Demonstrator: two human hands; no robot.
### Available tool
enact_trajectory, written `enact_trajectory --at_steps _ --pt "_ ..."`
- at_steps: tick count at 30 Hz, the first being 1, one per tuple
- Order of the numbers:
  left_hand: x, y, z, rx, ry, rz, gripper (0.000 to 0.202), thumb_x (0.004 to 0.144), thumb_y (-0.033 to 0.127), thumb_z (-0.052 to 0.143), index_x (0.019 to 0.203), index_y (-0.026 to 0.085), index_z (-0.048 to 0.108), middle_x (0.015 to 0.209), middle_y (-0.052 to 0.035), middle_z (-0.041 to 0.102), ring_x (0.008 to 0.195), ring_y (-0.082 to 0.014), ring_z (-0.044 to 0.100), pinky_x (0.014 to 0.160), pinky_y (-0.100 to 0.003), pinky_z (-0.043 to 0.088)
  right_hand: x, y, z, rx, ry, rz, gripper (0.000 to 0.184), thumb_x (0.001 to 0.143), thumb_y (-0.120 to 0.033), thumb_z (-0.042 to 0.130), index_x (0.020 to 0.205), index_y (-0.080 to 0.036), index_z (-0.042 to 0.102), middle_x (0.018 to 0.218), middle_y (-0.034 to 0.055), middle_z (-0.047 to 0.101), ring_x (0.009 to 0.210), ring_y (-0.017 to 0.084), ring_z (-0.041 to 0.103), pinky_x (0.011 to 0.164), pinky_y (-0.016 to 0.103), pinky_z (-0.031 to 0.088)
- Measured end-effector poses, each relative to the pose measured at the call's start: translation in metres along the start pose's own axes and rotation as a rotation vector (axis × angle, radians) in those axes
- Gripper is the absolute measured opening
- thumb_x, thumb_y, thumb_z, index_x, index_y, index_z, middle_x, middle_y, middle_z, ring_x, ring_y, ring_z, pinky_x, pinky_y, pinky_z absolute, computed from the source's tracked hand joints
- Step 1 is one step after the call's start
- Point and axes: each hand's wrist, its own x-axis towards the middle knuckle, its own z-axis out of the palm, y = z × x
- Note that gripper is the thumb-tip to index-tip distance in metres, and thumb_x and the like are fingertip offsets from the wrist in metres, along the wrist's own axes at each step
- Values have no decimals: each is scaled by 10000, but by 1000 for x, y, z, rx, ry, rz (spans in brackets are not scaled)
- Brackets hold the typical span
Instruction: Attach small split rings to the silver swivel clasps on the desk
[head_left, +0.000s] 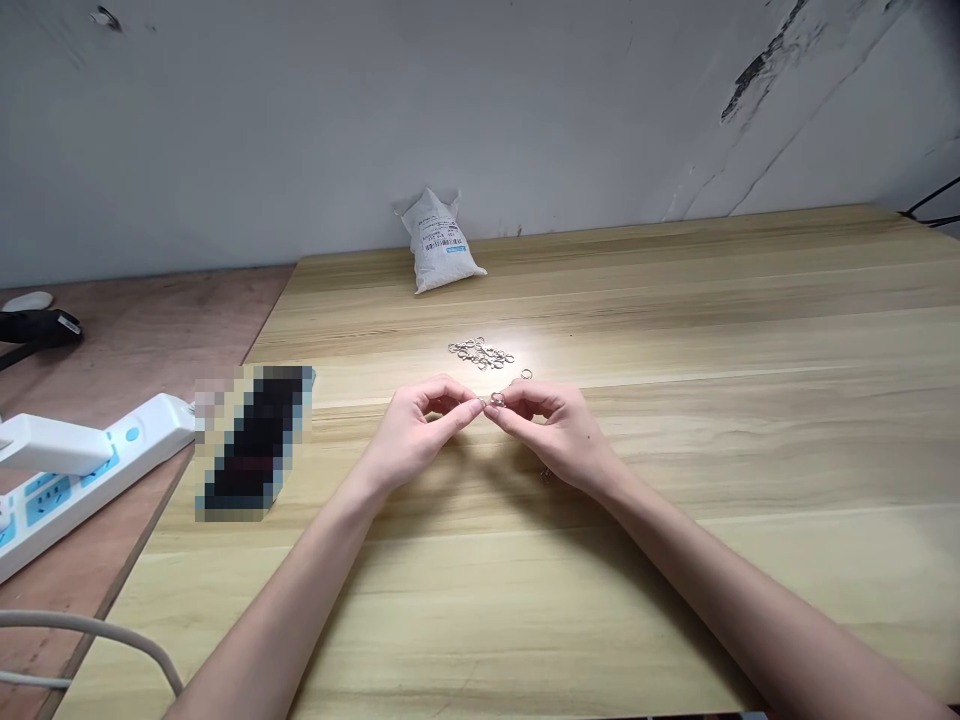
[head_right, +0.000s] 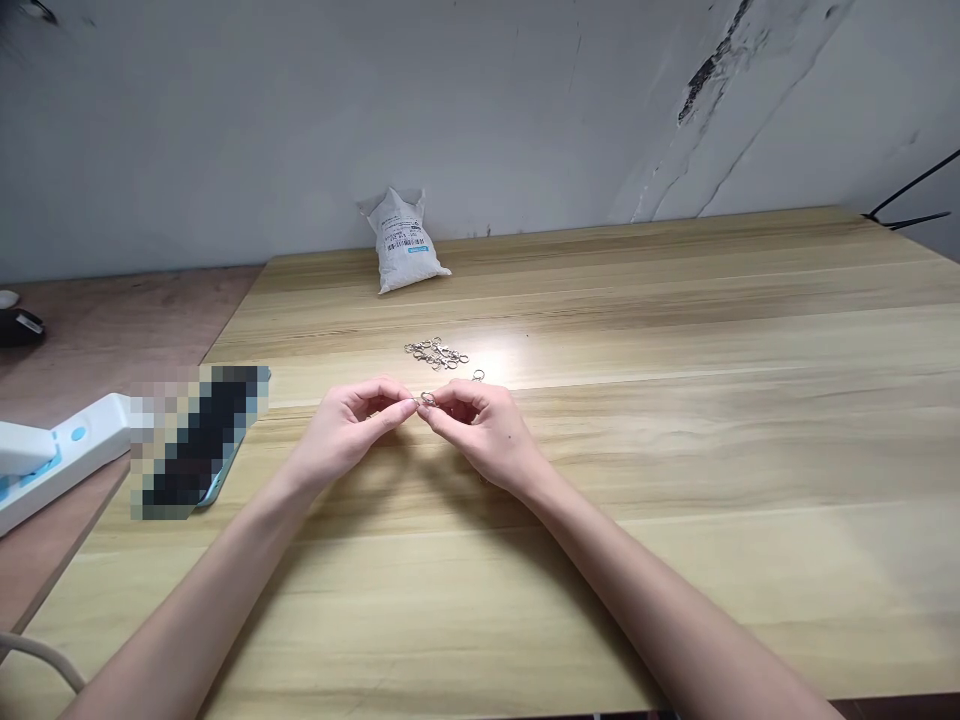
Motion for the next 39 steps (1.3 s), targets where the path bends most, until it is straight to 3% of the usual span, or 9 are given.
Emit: enact_trajectory --at_steps 10,19,25,34,39 --pt "-2 4 -3 193 29 97 162 851 320 670 798 177 724 792 -39 686 739 -146 606 654 -266 455 0 2 -2 116 -105 120 375 839 -507 647 681 -170 603 582 -41 421 535 90 351 487 251 269" --pt "-5 10 0 180 21 144 97 817 286 713 799 191 715 816 -31 686 722 -133 607 660 -259 478 1 8 -5 68 -100 33 308 860 -455 628 735 -174 659 627 -16 472 575 107 382 520 258 299" --pt "-4 8 -1 73 30 70 131 801 319 736 776 191 731 797 -32 711 746 -144 630 689 -263 485 1 9 -5 111 -135 -6 227 873 -381 620 819 -187 726 715 16 602 631 125 481 574 268 366" --pt "-2 9 -8 -122 -115 -75 180 838 338 696 835 167 755 866 -71 757 831 -185 697 773 -289 533 0 6 -5 109 -160 41 289 871 -438 632 780 -179 722 716 16 619 587 107 458 538 255 350" --pt "-2 7 -8 -111 -95 -112 193 798 343 735 787 149 731 822 -69 753 769 -171 691 713 -268 533 0 10 -3 62 -144 -15 269 892 -401 615 772 -174 696 643 -10 535 586 105 432 537 244 335"
